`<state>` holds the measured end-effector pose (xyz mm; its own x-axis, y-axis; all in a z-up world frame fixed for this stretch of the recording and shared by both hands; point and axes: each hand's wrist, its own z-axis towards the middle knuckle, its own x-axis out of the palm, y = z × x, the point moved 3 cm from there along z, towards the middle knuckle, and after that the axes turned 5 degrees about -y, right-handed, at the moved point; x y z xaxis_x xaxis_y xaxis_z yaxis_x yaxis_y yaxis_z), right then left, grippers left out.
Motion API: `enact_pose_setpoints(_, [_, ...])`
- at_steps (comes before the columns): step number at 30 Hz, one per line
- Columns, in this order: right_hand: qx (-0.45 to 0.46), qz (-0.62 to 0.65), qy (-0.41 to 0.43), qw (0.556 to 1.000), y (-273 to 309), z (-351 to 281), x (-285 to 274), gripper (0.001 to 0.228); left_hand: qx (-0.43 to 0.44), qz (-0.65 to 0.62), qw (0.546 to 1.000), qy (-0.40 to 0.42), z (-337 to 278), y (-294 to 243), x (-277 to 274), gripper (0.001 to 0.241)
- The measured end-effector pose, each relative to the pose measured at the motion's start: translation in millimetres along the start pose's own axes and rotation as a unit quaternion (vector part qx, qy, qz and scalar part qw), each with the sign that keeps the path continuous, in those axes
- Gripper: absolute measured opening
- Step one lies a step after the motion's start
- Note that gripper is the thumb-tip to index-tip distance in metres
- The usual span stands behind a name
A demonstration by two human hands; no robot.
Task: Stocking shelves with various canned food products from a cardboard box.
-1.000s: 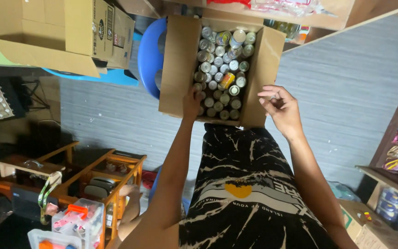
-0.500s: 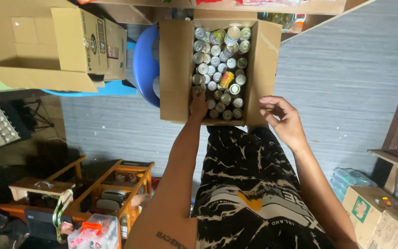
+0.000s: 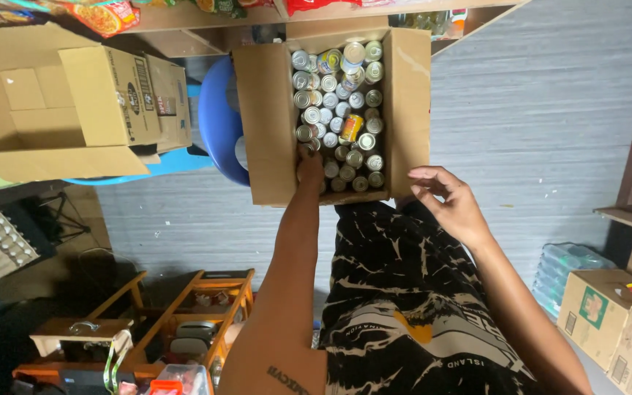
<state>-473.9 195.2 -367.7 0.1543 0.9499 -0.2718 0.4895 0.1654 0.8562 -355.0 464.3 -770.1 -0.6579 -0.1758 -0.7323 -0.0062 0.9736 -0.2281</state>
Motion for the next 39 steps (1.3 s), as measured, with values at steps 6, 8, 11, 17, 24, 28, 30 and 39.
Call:
enact_pose_setpoints(6, [-0.019, -0.013, 0.010, 1.000, 4, 2, 6, 0.032, -0.024, 0.049, 0.998, 0.039, 12, -5, -7, 0.030])
enact_pose_setpoints(8, [-0.010, -0.022, 0.009, 1.000, 5, 3, 7, 0.031, -0.017, 0.047, 0.999, 0.009, 19, -1, 3, 0.029])
enact_pose_setpoints(11, [-0.004, -0.023, 0.009, 1.000, 1, 5, 6, 0.031, -0.010, 0.046, 0.998, -0.035, 13, 5, 9, 0.027])
enact_pose_setpoints(17, [-0.015, -0.014, 0.016, 1.000, -7, 14, 5, 0.031, 0.078, 0.038, 0.986, -0.142, -38, -4, -38, 0.031])
enact_pose_setpoints(24, [-0.076, 0.001, 0.031, 0.997, -15, 33, 13, 0.029, 0.195, -0.157, 0.933, -0.257, -103, -18, -115, 0.003])
enact_pose_setpoints(28, [-0.018, -0.032, 0.034, 0.999, -25, 53, 17, 0.032, 0.308, -0.236, 0.865, -0.317, -127, -41, -152, 0.012])
enact_pose_setpoints(30, [-0.064, 0.068, 0.018, 0.995, -46, 67, 21, 0.036, 0.252, -0.353, 0.881, -0.189, -136, -55, -166, 0.032])
enact_pose_setpoints(39, [-0.018, 0.340, 0.158, 0.927, 40, 60, 8, 0.051, 0.387, -0.543, 0.742, -0.074, -215, -153, -295, 0.037])
